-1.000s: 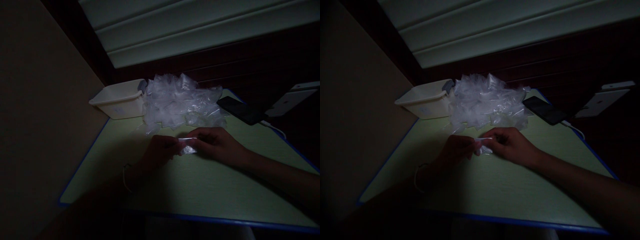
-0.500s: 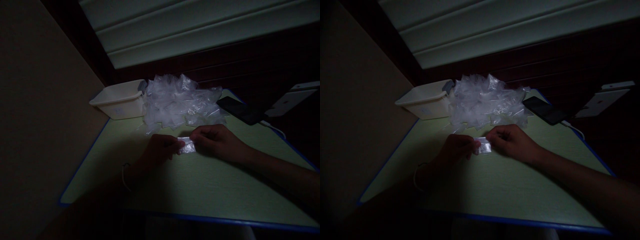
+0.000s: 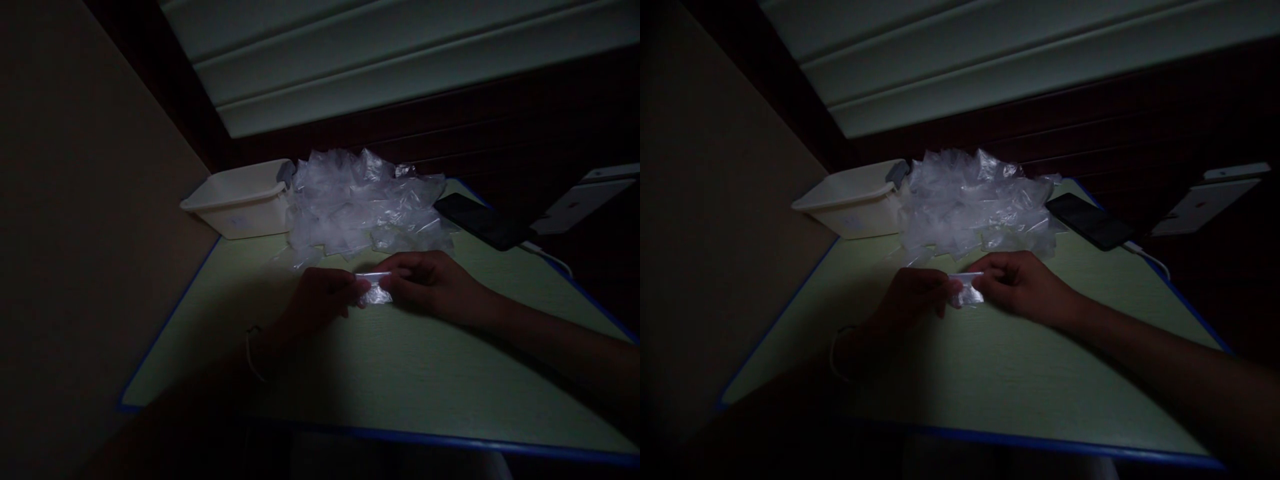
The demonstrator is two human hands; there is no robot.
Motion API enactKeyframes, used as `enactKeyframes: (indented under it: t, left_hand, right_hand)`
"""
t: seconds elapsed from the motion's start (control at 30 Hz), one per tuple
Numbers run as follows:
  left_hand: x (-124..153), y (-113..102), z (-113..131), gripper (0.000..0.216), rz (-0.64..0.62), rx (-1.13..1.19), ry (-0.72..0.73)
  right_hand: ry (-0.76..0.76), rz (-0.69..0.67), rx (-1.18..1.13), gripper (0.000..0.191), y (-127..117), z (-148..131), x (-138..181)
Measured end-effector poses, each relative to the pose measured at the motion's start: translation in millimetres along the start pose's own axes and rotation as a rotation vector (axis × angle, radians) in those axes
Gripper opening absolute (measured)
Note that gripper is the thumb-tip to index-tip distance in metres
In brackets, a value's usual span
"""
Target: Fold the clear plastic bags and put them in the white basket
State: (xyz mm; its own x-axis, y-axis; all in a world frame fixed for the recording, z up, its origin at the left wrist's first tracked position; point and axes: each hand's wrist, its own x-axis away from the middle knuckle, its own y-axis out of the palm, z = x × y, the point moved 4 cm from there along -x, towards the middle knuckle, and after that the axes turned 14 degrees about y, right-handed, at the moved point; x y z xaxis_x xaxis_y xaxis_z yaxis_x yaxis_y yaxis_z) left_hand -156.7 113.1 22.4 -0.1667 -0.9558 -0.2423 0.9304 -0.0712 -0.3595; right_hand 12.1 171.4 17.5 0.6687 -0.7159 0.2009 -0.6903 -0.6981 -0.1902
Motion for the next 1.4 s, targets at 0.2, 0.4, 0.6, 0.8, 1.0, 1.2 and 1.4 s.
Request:
enactKeyframes:
  t: [0.2,0.4,0.6,0.8,1.0,1.2,1.4]
  left_hand:
    - [-1,2,-1,0.032,-0.043,0.102,-0.041]
    - [-2,2,-5,0.03,-0.015,0.192,-0.043]
    - [-2,4,-7,0.027,-0.005,0.337,-0.121]
    - [-1,5,-4,0.025,0.037,0.584,-0.192]
    - [-1,5,-1,0.031,0.026,0.572,-0.158]
    - [-3,3,-2,0.028,0.064,0.356,-0.127]
    - [-1,4,-2,0.03,0.094,0.272,-0.066]
  right_hand:
    - [-0.09,0.096,0.049,0.023,-1,-5,4]
    - [-0.154,0.158,0.05,0.022,1,-12,10]
    - [-0.249,0.229,0.168,0.021,-3,-15,13]
    - [-0.349,0.284,0.317,0.025,-6,-20,17]
    - [-0.476,0.254,0.348,0.029,-5,-24,20]
    - [-0.356,0.234,0.315,0.029,-6,-22,18]
    - [-0.133,0.16,0.189,0.025,0,-11,10]
